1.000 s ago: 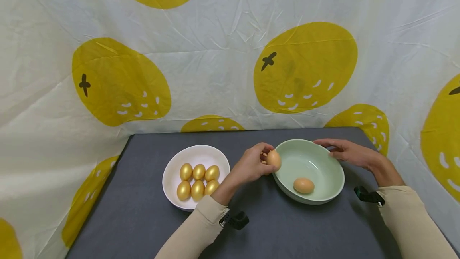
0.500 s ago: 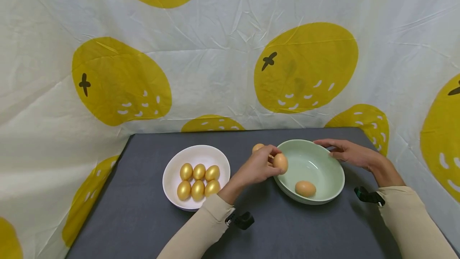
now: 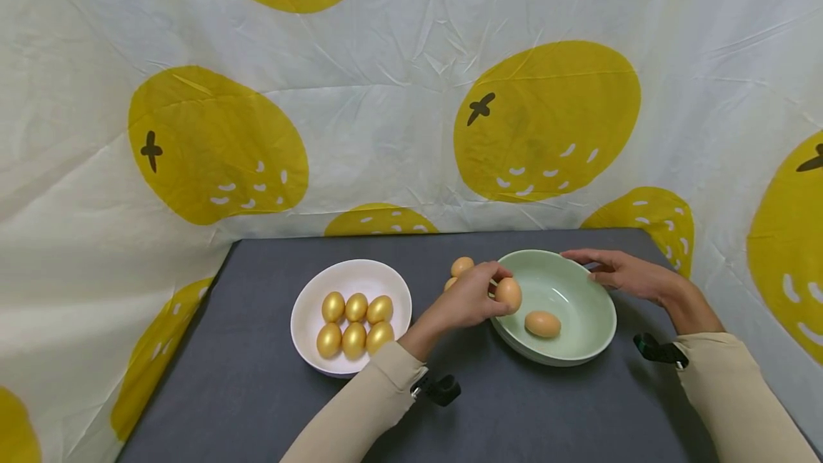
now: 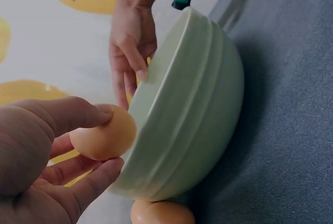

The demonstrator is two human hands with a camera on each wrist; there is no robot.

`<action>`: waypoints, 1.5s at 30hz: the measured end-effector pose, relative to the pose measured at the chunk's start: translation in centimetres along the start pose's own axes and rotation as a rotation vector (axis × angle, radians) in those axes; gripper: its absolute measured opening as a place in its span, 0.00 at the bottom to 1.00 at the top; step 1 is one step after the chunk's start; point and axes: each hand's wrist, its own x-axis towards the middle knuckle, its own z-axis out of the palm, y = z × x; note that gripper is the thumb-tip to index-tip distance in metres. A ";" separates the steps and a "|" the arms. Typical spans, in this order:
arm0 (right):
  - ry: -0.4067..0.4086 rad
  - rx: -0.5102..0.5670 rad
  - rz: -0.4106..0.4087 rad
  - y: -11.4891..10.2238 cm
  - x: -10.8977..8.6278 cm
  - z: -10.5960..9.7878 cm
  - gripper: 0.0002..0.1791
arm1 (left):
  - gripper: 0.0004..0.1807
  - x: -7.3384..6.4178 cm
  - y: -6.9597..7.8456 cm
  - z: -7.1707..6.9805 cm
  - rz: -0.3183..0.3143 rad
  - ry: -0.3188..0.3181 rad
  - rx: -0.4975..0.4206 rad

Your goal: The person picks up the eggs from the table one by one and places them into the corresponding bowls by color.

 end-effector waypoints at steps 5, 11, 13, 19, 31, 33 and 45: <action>0.009 -0.008 0.008 0.0 0.0 0.0 0.30 | 0.26 0.6 -0.1 0.2 0.012 -0.020 0.049; 0.013 -0.013 0.003 -0.1 -0.1 0.1 0.30 | 0.25 1.2 -0.2 0.3 0.040 -0.053 0.095; 0.011 -0.008 0.005 -0.1 -0.1 0.1 0.30 | 0.26 1.4 -0.2 0.4 0.049 -0.064 0.102; 0.007 -0.001 0.011 -0.1 -0.1 0.1 0.30 | 0.26 1.8 -0.2 0.8 0.073 -0.096 0.091; 0.002 0.002 -0.001 -0.1 -0.1 0.1 0.30 | 0.26 2.6 -0.5 1.6 0.132 -0.204 0.168; 0.002 0.004 -0.003 -0.2 -0.1 0.1 0.30 | 0.27 2.7 -0.5 1.7 0.144 -0.211 0.196; 0.011 -0.003 -0.005 -0.1 -0.1 0.1 0.30 | 0.27 3.5 -0.4 2.4 0.163 -0.260 0.296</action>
